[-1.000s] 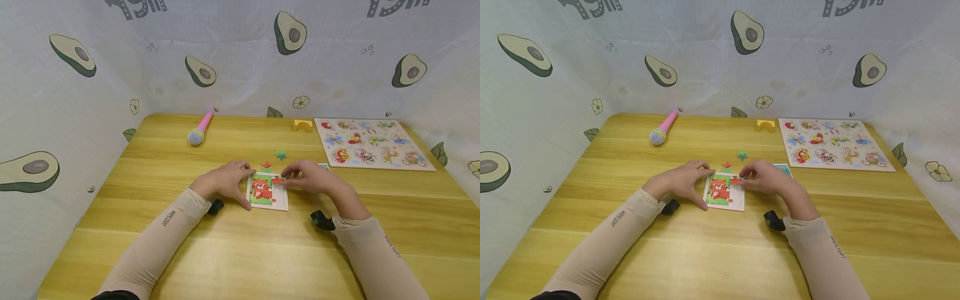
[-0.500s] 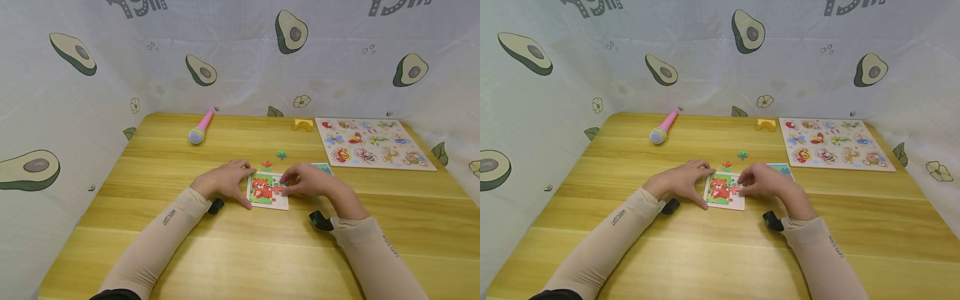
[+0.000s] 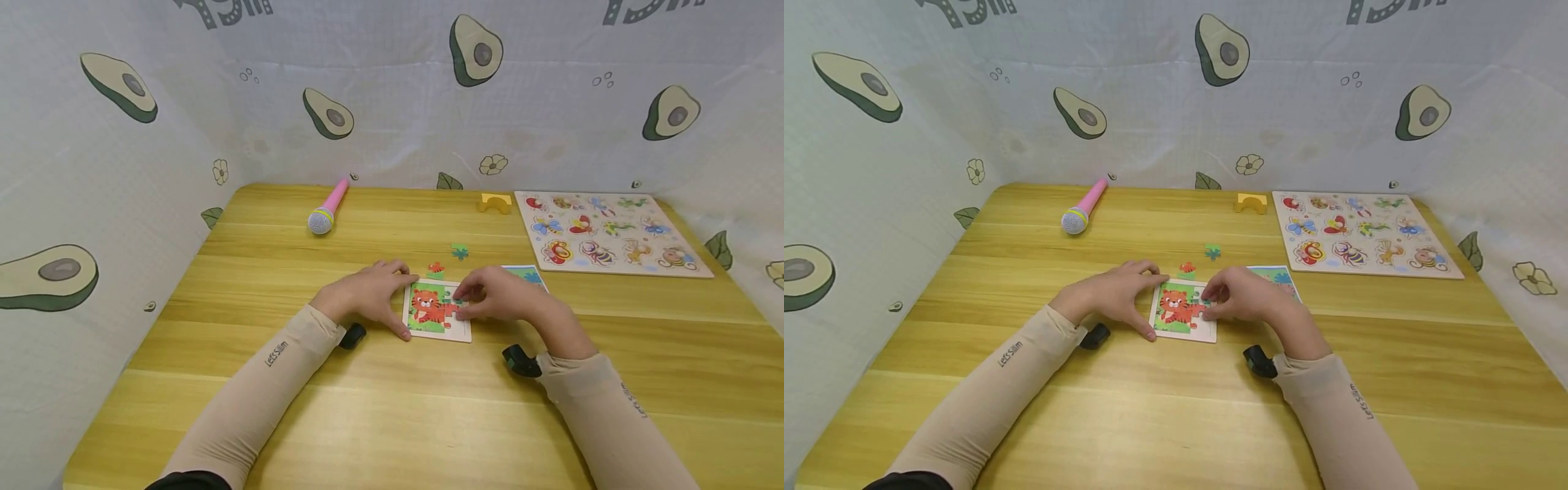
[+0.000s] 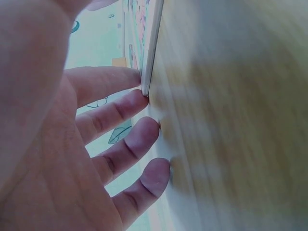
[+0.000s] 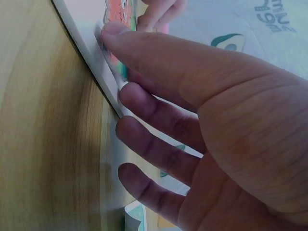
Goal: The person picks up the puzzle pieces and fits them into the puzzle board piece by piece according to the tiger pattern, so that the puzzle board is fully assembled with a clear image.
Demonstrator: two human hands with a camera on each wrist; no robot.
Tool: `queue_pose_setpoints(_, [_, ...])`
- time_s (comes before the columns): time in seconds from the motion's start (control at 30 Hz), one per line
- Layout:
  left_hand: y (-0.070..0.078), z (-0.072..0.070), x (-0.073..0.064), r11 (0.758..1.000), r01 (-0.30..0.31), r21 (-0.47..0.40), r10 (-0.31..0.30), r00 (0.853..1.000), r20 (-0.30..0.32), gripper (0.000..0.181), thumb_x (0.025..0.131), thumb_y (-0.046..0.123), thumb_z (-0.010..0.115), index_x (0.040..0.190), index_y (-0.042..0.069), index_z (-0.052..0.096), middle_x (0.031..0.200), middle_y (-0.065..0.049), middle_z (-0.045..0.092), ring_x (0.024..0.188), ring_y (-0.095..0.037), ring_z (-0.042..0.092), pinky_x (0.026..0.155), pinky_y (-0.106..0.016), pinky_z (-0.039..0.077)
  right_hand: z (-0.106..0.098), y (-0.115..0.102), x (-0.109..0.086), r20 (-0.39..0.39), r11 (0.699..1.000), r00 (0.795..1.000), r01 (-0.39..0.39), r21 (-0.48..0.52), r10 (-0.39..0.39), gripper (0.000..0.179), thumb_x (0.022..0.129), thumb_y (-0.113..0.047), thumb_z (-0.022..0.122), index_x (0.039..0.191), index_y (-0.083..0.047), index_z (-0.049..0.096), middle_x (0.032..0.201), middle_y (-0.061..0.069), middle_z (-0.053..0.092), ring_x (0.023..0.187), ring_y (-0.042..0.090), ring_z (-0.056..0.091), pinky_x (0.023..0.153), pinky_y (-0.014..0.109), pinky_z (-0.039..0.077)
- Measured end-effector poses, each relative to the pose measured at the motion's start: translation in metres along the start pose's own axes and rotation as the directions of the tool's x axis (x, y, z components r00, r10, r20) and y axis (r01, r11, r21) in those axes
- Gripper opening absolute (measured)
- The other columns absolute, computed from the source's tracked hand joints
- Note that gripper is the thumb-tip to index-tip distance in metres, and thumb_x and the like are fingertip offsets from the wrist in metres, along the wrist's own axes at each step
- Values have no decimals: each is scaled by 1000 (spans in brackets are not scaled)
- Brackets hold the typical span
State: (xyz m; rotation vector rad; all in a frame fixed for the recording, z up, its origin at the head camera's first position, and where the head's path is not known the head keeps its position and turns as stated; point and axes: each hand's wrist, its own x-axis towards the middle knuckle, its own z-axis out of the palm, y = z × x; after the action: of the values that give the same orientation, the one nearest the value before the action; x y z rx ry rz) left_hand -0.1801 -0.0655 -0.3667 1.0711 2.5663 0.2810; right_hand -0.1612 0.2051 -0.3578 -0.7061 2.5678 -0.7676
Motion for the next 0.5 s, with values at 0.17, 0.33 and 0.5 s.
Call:
queue_pose_setpoints(0.17, [0,0,0,1000,-5,4,5,1000,-2,111,70,68,82,157,15,37,144,-1,39,130,-22,37,108,-35,35,1,-1,2,-14,1000,1000,7,-9,-7,26,88,-24,81,107,-7,76,89,-2,66,81,18,56,73,34,50])
queue_pose_setpoints(0.33, [0,0,0,1000,-3,15,3,1000,0,112,70,69,81,157,15,37,145,-1,39,129,-22,38,108,-36,35,5,0,5,-17,999,999,42,-26,-43,22,90,-24,79,108,-12,78,91,-3,64,80,18,55,71,34,49])
queue_pose_setpoints(0.5, [0,0,0,1000,-3,15,3,1000,0,112,70,68,81,157,15,37,145,-1,39,130,-23,38,109,-36,35,7,0,7,-16,998,999,36,-47,-36,18,90,-23,79,104,-13,80,93,-2,65,78,17,55,68,33,48])
